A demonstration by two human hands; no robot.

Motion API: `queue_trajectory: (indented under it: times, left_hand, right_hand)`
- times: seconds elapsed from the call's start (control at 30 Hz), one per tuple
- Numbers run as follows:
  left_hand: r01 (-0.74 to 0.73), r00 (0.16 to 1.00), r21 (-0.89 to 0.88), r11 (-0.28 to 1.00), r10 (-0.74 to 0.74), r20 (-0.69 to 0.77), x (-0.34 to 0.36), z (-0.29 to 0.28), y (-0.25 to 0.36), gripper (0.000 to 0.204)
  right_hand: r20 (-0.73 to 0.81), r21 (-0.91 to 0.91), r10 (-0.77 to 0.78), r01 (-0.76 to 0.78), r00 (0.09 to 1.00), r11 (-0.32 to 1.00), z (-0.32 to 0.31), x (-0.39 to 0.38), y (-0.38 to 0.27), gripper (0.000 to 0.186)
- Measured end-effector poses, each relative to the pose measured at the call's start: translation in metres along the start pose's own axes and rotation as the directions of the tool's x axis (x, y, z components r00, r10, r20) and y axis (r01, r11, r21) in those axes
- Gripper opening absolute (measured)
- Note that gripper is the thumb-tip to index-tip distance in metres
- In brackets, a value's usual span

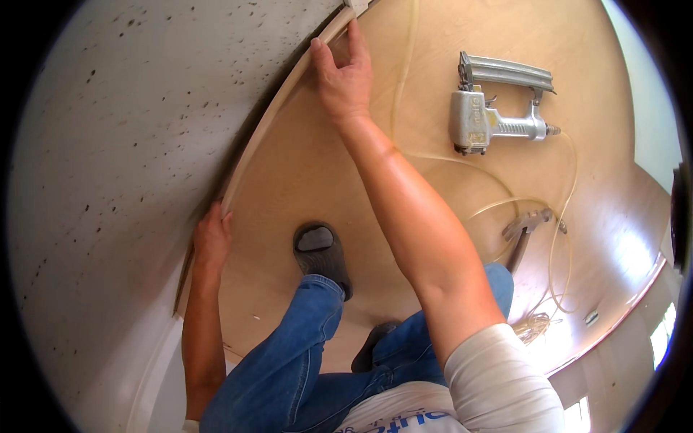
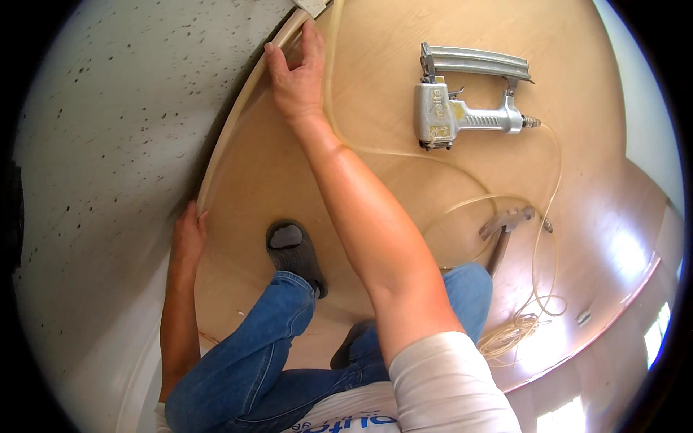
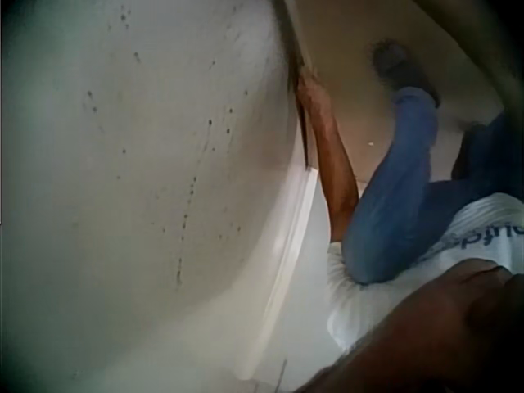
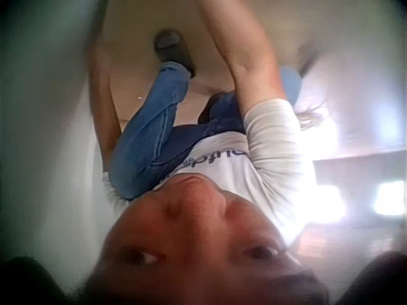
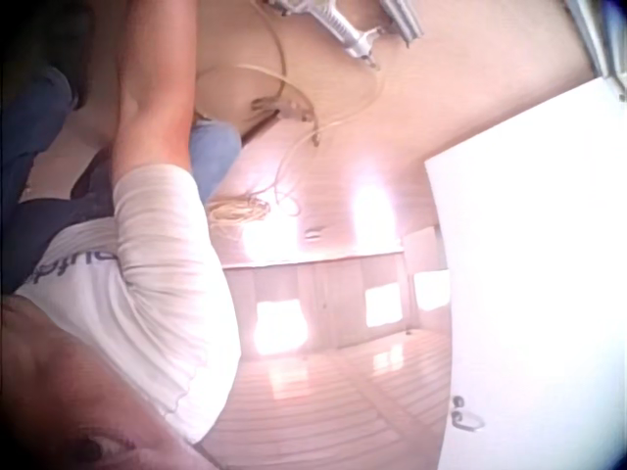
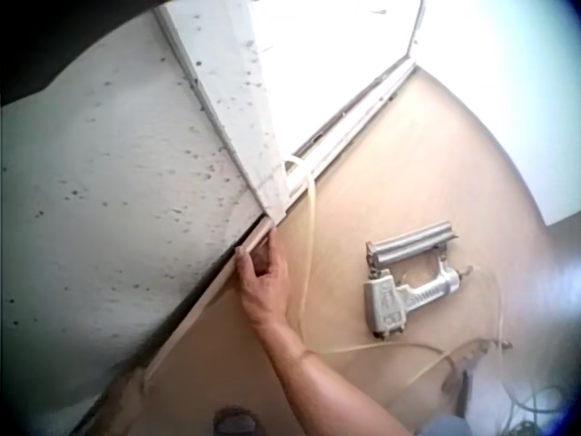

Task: The person installs wooden skirting boards along the base of a wall using an air-powered nail gun, positioning the boards by hand and then securing them with nails.

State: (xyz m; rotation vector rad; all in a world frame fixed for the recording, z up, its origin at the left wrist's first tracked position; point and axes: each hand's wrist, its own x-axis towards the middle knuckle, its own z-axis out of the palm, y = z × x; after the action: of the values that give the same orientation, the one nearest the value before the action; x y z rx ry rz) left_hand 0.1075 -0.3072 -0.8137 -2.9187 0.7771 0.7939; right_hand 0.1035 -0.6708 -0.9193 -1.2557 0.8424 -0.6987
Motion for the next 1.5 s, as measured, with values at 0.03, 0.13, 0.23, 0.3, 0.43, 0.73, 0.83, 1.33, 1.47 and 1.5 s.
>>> queue_trajectory:
  times: [0.03,0.13,0.23,0.3,0.43,0.73,0.83,1.33,1.47,1.5]
  left_hand:
    - [-0.004,1.0,-0.001,1.0,0.004,0.005,0.0,0.0,-0.002,0.024]
    - [0.002,0.997,0.003,1.0,-0.002,0.071,-0.004,-0.002,-0.005,0.025]
    - [-0.004,0.999,-0.042,0.999,0.006,0.044,-0.003,-0.003,0.001,0.026]
    - [-0.004,0.999,-0.049,0.999,0.006,0.049,-0.001,-0.004,0.005,0.026]
    - [0.004,0.997,-0.079,0.997,0.001,0.072,-0.001,-0.004,-0.002,0.026]
    - [0.021,0.996,-0.054,0.998,-0.016,0.093,0.002,0.003,-0.018,0.027]
    - [0.008,0.999,-0.056,0.998,-0.005,0.05,0.005,0.004,-0.019,0.029]
    - [0.004,0.994,-0.046,0.999,-0.01,-0.111,0.007,-0.007,-0.006,0.029]
    - [0.023,0.978,-0.069,0.997,-0.036,-0.204,0.0,-0.001,-0.017,0.029]
    - [0.04,0.974,-0.098,0.994,-0.061,-0.217,-0.004,-0.001,-0.019,0.029]
  right_hand:
    - [0.019,-0.002,0.015,-0.015,1.0,1.0,0.0,-0.001,-0.004,0.081]
    - [0.054,-0.017,0.05,-0.049,0.997,0.999,-0.001,-0.005,-0.014,0.081]
    - [0.035,-0.091,0.003,0.0,0.999,0.996,-0.003,-0.004,-0.012,0.081]
    - [0.014,-0.199,-0.115,0.115,0.993,0.973,-0.006,-0.001,-0.002,0.081]
    - [0.02,-0.149,-0.044,0.046,0.999,0.988,-0.002,-0.004,-0.006,0.081]
    - [-0.018,-0.169,0.025,-0.027,1.0,0.985,0.001,-0.008,-0.011,0.082]
    - [-0.073,-0.291,-0.107,0.082,0.992,0.953,0.007,-0.005,0.0,0.081]
    - [0.014,-0.416,-0.137,0.131,0.99,0.9,0.007,-0.009,0.004,0.085]
    - [0.036,-0.33,-0.151,0.155,0.988,0.931,0.007,-0.007,0.006,0.086]
    - [0.034,-0.308,-0.138,0.142,0.99,0.941,0.007,-0.009,0.006,0.086]
